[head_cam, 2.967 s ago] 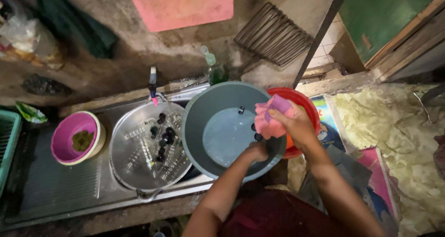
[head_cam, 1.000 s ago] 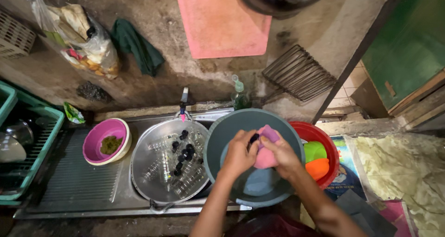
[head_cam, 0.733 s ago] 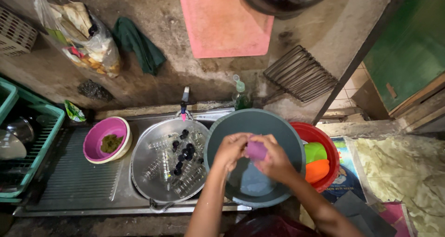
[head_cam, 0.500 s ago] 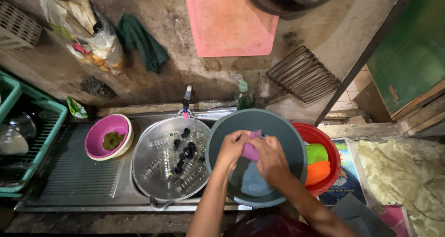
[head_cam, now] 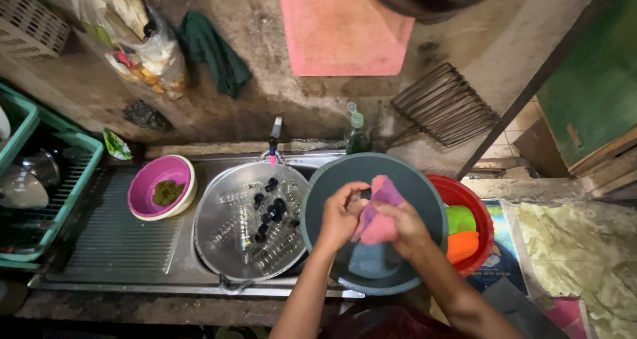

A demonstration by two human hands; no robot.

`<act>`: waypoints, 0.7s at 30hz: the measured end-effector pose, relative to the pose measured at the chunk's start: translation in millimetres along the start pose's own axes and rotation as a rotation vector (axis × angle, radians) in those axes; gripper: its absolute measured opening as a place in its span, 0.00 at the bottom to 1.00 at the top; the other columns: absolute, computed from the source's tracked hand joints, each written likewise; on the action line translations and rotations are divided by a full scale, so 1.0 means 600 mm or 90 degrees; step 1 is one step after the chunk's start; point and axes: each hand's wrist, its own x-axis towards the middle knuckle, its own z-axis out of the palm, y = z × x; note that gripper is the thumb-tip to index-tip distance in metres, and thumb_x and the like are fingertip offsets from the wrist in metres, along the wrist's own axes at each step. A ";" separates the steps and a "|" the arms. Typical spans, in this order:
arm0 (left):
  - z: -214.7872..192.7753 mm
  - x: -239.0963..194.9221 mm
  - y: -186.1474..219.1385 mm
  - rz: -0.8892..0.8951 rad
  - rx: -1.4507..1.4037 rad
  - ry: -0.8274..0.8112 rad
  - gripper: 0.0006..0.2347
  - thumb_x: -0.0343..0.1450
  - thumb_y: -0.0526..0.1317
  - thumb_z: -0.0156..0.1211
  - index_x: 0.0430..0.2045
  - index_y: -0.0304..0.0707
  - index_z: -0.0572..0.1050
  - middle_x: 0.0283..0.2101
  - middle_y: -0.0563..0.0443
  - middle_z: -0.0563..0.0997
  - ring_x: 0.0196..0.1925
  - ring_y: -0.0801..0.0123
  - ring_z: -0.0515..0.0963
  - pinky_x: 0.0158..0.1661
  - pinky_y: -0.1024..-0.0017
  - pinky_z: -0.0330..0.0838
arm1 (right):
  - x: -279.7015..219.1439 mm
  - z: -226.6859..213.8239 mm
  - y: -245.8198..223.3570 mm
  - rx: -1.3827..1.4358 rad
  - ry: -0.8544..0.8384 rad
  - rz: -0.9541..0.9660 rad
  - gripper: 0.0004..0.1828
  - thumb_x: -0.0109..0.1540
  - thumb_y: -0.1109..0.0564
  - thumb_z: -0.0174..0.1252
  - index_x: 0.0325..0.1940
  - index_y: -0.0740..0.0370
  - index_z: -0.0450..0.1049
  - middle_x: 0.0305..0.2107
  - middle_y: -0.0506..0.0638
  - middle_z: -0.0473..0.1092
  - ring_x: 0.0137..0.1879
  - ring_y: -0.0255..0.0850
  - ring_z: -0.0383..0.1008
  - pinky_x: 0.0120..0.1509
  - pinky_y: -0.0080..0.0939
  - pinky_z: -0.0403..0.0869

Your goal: The person dries small glass bottles and jars using a pink cloth. They pick up each item from a metal tray, wipe it dry, and place it into a pink basin. The task is performed one item at a time in a repetitive manner.

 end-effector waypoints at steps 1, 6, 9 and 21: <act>-0.005 0.000 -0.003 -0.021 -0.031 0.004 0.11 0.70 0.24 0.60 0.45 0.32 0.79 0.35 0.56 0.79 0.37 0.79 0.75 0.39 0.81 0.71 | -0.005 0.010 0.000 -0.059 -0.032 -0.033 0.19 0.60 0.64 0.58 0.56 0.62 0.71 0.40 0.53 0.76 0.44 0.43 0.79 0.51 0.43 0.77; -0.041 0.007 -0.042 -0.235 -0.162 -0.009 0.11 0.70 0.25 0.53 0.43 0.31 0.78 0.32 0.52 0.82 0.28 0.73 0.78 0.30 0.77 0.73 | -0.026 0.058 -0.024 -0.705 -0.042 -0.171 0.17 0.56 0.62 0.60 0.50 0.56 0.77 0.39 0.53 0.73 0.33 0.42 0.80 0.33 0.46 0.78; -0.069 -0.002 -0.088 -0.162 -0.127 -0.004 0.14 0.67 0.22 0.52 0.43 0.30 0.79 0.32 0.52 0.81 0.29 0.75 0.77 0.29 0.77 0.71 | -0.016 0.076 -0.029 -0.971 -0.137 -0.619 0.20 0.50 0.64 0.64 0.45 0.53 0.78 0.40 0.51 0.77 0.43 0.47 0.74 0.48 0.43 0.74; -0.312 -0.044 -0.169 -0.181 0.542 0.314 0.22 0.62 0.38 0.71 0.52 0.39 0.77 0.47 0.31 0.79 0.54 0.40 0.73 0.55 0.54 0.66 | 0.046 0.108 0.044 -0.391 -0.169 -0.002 0.20 0.62 0.65 0.59 0.58 0.65 0.70 0.37 0.56 0.77 0.43 0.44 0.83 0.44 0.41 0.79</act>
